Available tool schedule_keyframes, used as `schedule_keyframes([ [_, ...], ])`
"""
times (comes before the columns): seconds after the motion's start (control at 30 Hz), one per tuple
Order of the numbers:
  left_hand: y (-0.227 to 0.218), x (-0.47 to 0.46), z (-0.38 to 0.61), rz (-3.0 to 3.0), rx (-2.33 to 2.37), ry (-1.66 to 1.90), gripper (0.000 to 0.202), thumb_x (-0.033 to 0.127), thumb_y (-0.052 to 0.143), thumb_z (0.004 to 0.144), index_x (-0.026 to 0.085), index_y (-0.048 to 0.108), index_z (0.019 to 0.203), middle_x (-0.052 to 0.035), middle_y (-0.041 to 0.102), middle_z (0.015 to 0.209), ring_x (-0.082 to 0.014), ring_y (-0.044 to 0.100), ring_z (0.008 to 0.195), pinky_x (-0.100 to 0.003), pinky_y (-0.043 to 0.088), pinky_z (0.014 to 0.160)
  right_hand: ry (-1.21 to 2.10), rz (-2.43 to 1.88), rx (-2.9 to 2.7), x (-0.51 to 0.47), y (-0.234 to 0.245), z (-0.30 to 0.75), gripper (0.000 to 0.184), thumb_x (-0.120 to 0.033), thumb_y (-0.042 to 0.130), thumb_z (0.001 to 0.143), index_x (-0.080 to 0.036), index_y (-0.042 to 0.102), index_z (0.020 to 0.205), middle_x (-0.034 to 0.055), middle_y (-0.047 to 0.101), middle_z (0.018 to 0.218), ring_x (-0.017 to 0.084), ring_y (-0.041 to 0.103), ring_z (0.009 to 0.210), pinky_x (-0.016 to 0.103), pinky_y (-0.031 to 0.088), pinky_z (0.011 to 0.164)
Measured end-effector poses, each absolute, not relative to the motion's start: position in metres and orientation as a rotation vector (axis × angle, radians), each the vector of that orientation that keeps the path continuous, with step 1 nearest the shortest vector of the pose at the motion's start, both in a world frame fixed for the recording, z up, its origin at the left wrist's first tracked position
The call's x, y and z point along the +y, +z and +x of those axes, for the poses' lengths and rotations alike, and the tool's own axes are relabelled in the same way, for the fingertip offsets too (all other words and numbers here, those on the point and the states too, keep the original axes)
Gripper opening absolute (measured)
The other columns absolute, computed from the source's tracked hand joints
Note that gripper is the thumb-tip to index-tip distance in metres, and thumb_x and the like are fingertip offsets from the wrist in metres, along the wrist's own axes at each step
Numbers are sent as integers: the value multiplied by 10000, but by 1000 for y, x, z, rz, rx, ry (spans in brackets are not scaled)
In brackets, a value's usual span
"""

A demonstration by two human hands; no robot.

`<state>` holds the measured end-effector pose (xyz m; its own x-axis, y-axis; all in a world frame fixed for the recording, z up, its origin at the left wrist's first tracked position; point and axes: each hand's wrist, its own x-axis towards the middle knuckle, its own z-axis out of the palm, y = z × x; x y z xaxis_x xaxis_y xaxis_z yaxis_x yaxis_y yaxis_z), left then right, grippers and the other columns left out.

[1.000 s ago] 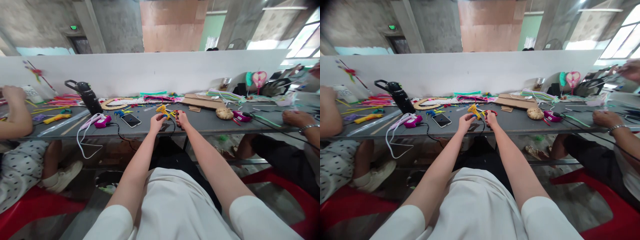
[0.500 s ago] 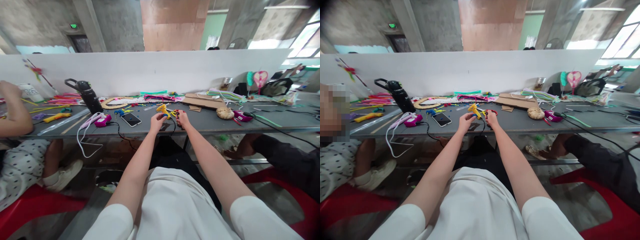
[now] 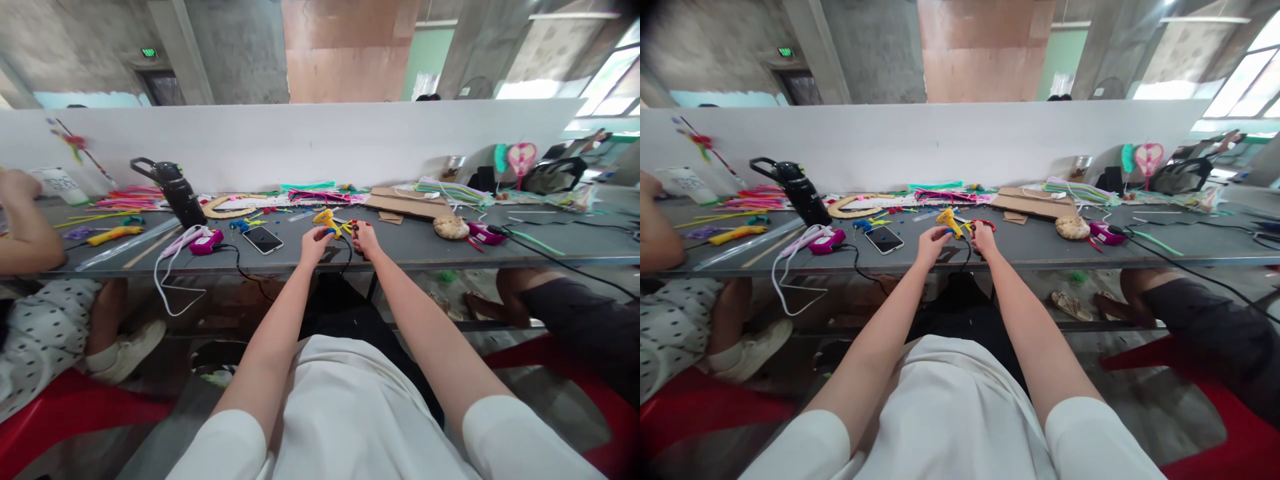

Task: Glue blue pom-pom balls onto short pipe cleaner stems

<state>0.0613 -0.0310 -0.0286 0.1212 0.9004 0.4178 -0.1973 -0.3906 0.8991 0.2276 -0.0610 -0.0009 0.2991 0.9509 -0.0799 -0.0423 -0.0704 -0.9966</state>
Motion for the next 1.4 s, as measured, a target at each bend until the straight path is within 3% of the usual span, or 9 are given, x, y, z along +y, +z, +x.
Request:
schedule_keyframes([
  [0.3,-32,-29,64,1331,681,1433,371,366,775,678,125,709,952,-98,737,889,-214,698,828,-408,548,863,943,-1361,-918,-61,-5,228,487,-531,347,918,-196,456,581,-34,344,365,77,286,309,186,220,314],
  [0.63,-26,-35,62,1320,719,1387,436,463,740,719,133,694,1001,-101,737,872,-220,708,752,-385,573,746,943,-1381,-925,-61,-3,228,400,-405,362,892,-201,443,559,-31,345,354,80,262,302,192,192,303],
  [1.4,-29,-29,63,1347,726,1360,432,498,718,739,142,697,983,-91,737,836,-216,702,748,-377,573,731,939,-1373,-984,-65,0,223,381,-366,393,874,-193,458,540,-20,387,380,87,329,315,189,222,306],
])
